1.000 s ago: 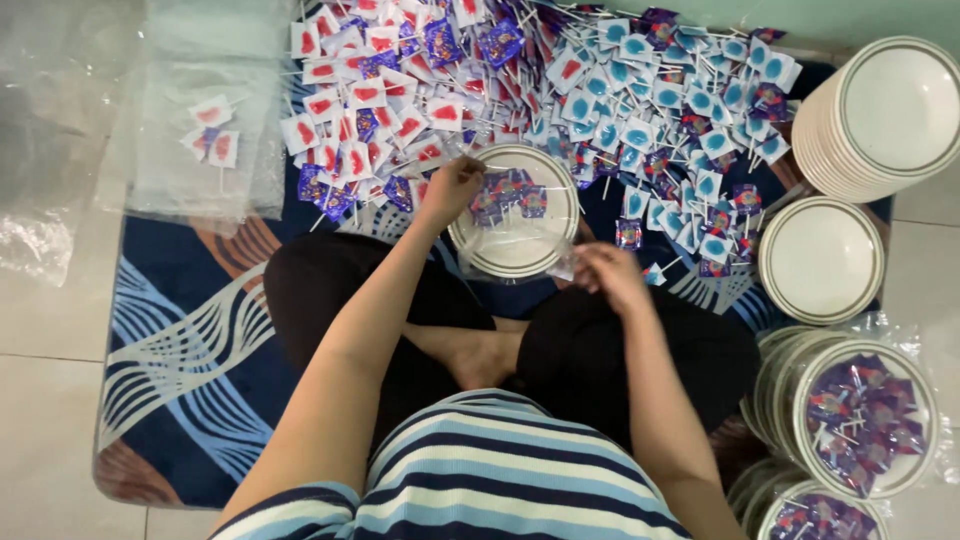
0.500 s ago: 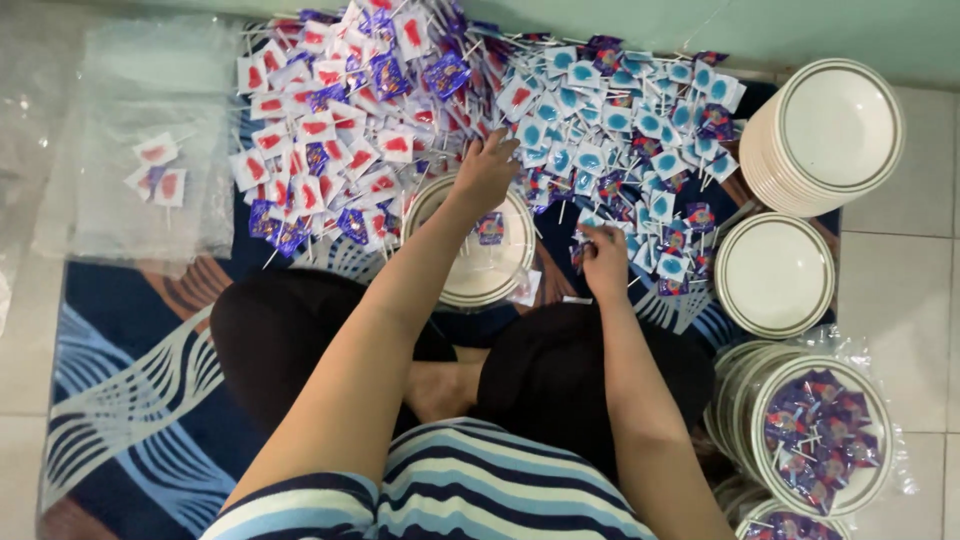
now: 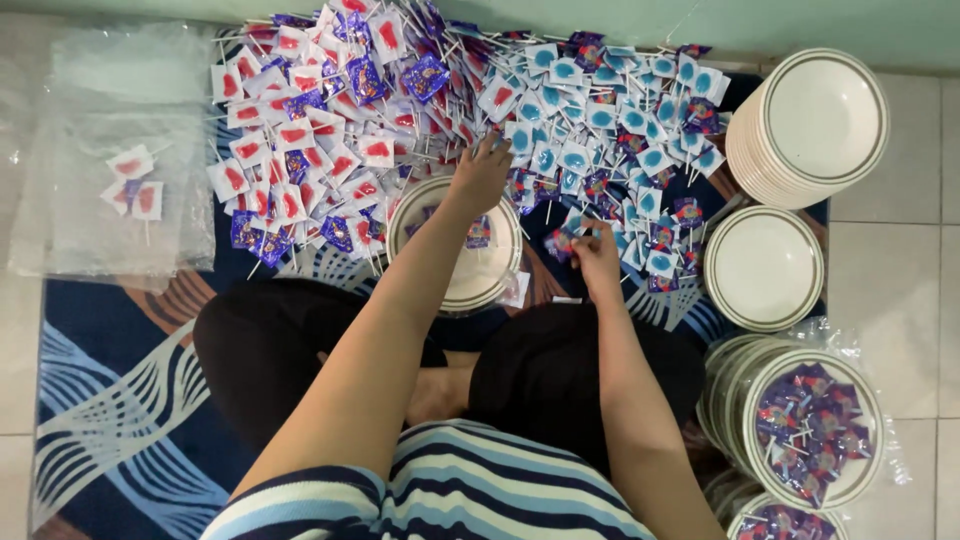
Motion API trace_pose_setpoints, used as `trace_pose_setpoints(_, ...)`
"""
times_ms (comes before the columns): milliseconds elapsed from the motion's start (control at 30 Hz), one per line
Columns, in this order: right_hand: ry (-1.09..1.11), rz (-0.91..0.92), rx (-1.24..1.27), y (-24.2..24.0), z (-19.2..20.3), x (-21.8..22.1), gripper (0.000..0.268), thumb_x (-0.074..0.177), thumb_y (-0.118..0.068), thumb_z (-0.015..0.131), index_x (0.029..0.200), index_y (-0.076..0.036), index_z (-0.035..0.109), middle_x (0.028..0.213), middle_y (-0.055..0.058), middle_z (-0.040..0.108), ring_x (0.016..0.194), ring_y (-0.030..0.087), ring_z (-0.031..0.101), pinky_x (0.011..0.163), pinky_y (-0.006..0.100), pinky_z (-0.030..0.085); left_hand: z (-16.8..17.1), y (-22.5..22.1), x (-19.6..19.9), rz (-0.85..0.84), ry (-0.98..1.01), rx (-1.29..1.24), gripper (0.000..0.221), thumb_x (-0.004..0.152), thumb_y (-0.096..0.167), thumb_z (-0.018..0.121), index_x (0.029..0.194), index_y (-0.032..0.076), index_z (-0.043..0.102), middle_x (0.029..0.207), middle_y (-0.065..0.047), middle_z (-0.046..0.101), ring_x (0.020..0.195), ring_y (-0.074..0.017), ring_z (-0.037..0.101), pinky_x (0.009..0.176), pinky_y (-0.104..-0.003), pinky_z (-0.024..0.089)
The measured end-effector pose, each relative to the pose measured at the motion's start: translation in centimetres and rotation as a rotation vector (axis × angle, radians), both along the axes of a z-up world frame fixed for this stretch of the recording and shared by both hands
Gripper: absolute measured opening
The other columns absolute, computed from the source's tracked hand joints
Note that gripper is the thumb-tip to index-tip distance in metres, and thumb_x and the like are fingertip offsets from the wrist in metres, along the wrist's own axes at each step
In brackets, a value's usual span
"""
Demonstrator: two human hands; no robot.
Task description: Packaging small packets into plastic bags using a plate as a support.
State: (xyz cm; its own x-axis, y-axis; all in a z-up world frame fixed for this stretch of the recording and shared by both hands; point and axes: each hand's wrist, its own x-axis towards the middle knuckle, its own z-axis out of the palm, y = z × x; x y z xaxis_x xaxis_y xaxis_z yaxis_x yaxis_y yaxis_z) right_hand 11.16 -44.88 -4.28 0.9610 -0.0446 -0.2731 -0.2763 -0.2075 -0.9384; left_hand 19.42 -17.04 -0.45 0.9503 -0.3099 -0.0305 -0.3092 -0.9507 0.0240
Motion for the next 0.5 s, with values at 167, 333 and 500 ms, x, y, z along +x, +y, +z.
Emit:
trace_pose_setpoints(167,-0.025,-0.026,0.183,0.9,3.7,-0.8,0.069,0.085,0.011,0.062,0.148,-0.013,0.044,0.092,0.012,0.06,0.06,0.015,0.059,0.049,0.022,0.053,-0.8,0.4,-0.2,-0.08,-0.275,-0.137,0.05,0.087,0.017,0.06,0.136,0.014,0.059,0.139,-0.003,0.056,0.137,-0.0272,0.041,0.087,-0.044,0.045)
trace_pose_setpoints(333,0.056,-0.079,0.298,-0.5,-0.9,-0.4,0.053,0.081,0.008,0.071,0.131,-0.003,0.061,0.092,0.012,0.058,0.069,0.021,0.065,0.056,0.031,0.066,-0.2,1.4,-0.9,0.031,-0.378,-0.595,0.041,0.078,0.018,0.074,0.118,0.018,0.065,0.118,0.003,0.059,0.115,-0.02,0.06,0.082,-0.039,0.051)
trace_pose_setpoints(500,0.13,-0.161,0.254,-0.4,-1.0,-1.0,0.016,0.094,-0.005,0.046,0.104,-0.007,0.059,0.084,0.009,0.058,0.067,0.022,0.07,0.058,0.027,0.059,11.4,7.3,-6.9,0.427,-0.269,-1.137,0.012,0.095,0.011,0.07,0.093,0.011,0.058,0.095,-0.008,0.067,0.081,-0.0195,0.066,0.067,-0.031,0.055)
